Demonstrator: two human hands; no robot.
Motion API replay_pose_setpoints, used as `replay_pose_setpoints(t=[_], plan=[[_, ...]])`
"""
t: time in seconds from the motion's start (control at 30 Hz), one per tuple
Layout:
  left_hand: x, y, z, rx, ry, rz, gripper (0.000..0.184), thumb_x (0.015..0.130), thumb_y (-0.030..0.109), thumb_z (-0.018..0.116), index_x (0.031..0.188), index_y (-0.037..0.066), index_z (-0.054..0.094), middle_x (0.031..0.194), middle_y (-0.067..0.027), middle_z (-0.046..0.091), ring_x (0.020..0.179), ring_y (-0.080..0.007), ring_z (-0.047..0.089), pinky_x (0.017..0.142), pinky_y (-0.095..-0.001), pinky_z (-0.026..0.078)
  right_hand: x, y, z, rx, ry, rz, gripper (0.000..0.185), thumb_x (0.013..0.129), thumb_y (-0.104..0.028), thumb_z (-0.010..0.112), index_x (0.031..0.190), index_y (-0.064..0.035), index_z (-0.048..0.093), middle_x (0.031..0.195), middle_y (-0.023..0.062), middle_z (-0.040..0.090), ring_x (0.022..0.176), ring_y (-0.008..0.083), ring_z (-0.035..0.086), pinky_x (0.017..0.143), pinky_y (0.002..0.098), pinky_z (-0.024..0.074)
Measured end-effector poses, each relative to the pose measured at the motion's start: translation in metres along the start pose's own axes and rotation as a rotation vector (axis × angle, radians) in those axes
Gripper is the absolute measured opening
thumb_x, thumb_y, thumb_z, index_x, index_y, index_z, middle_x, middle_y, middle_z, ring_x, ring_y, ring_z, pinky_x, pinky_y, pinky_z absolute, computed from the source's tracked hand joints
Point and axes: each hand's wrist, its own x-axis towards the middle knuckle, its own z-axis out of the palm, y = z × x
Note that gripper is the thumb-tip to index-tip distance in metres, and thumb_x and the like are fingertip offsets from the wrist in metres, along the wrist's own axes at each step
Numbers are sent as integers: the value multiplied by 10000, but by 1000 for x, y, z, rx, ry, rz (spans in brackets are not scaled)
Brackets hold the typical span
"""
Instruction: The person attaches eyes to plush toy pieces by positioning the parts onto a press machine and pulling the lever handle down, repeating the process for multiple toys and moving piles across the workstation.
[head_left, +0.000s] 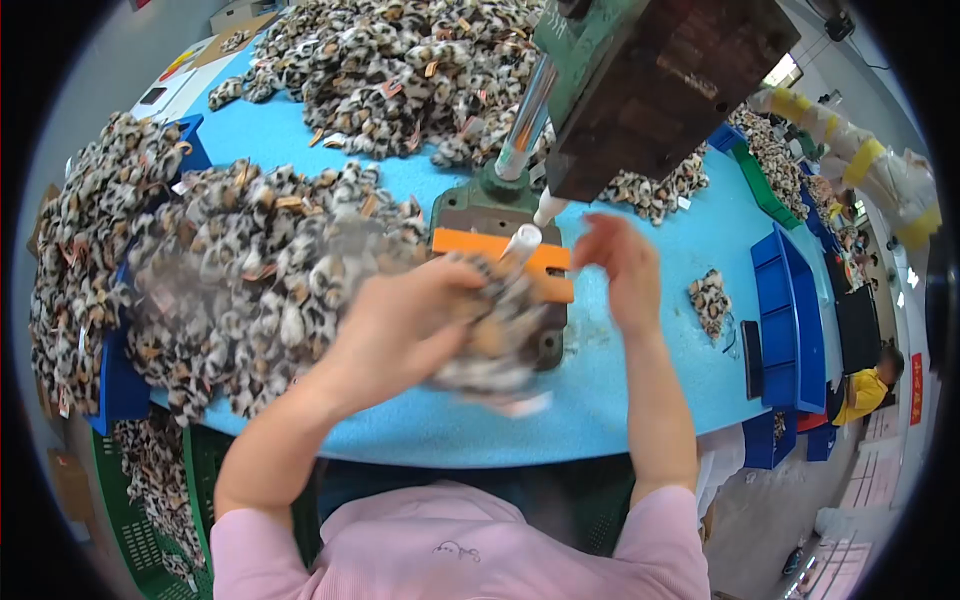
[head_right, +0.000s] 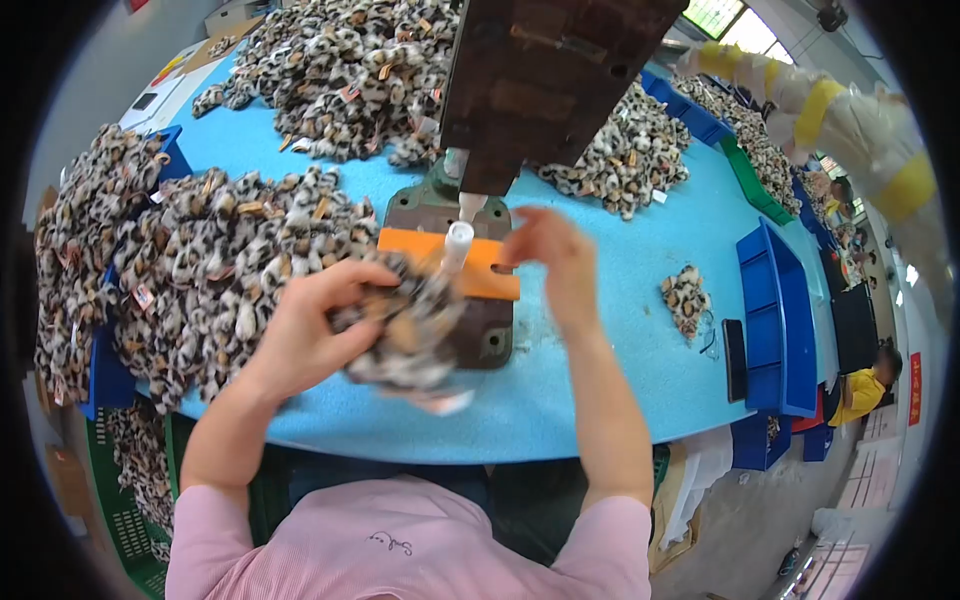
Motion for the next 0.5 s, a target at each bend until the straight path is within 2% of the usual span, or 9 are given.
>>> replay_pose_setpoints(t=[0.03, 0.07, 0.13, 0.17, 0.27, 0.33, 0.4, 0.43, 0.5], plan=[[-5, -3, -14, 254, 7, -20, 300, 645, 14, 549, 943, 49, 555, 708, -135, 602, 625, -294, 589, 626, -334, 472, 30, 10, -23, -181, 220, -112, 172, 811, -142, 542, 885, 9, 578, 690, 39, 585, 632, 111, 557, 576, 219, 444], [-11, -22, -25, 518, -9, 5, 242, 637, 38, 558, 875, 57, 595, 658, -127, 601, 561, -307, 568, 590, -363, 463, 62, 28, -53, -545, 415, -191, 188, 810, -166, 556, 873, 8, 585, 707, 27, 585, 615, 84, 532, 558, 217, 431], [-23, -45, -45, 746, -139, -167, 165, 632, 51, 571, 790, 61, 616, 634, -133, 590, 567, -302, 567, 571, -374, 450, 108, 48, -103, -661, 509, -205, 226, 777, -191, 586, 877, 12, 584, 726, 78, 597, 619, 148, 556, 571, 266, 448], [-28, -49, -46, 764, -103, -130, 142, 633, 52, 566, 766, 57, 615, 615, -133, 583, 580, -297, 570, 572, -373, 449, 134, 78, -132, -1067, 535, -507, 232, 751, -195, 606, 874, 2, 589, 737, 110, 601, 636, 202, 568, 594, 300, 453], [-27, -37, -46, 726, -118, -103, 154, 632, 65, 602, 784, 41, 595, 669, -125, 577, 664, -289, 567, 592, -364, 442, 149, 109, -146, -1439, 537, -578, 228, 684, -190, 646, 856, -44, 612, 734, 185, 600, 686, 337, 577, 650, 365, 453], [-18, -11, -44, 771, 64, -6, 243, 617, 71, 654, 843, 34, 570, 783, -113, 550, 730, -278, 547, 608, -356, 434, 129, 80, -130, -1010, 448, -383, 172, 699, -143, 631, 827, -30, 616, 703, 142, 610, 649, 254, 582, 595, 314, 443], [-10, -2, -41, 625, 116, 118, 312, 600, 77, 689, 876, 36, 550, 851, -100, 511, 767, -281, 522, 616, -355, 428, 107, 51, -123, -501, 381, -28, 127, 718, -104, 614, 806, -13, 613, 691, 83, 618, 616, 159, 579, 537, 265, 429], [-5, 6, -37, 527, 86, 139, 305, 595, 62, 685, 867, 33, 552, 850, -104, 525, 771, -283, 528, 629, -352, 436, 88, 29, -115, -321, 282, 47, 139, 742, -89, 590, 844, 6, 590, 745, 29, 612, 616, 89, 554, 497, 240, 416], [4, 16, -15, 428, 61, 291, 321, 585, 48, 685, 878, 35, 555, 872, -113, 533, 793, -289, 534, 652, -349, 446, 52, 1, -103, -251, 237, 147, 179, 749, -67, 573, 913, 6, 564, 795, 46, 616, 625, 97, 564, 518, 245, 438]])
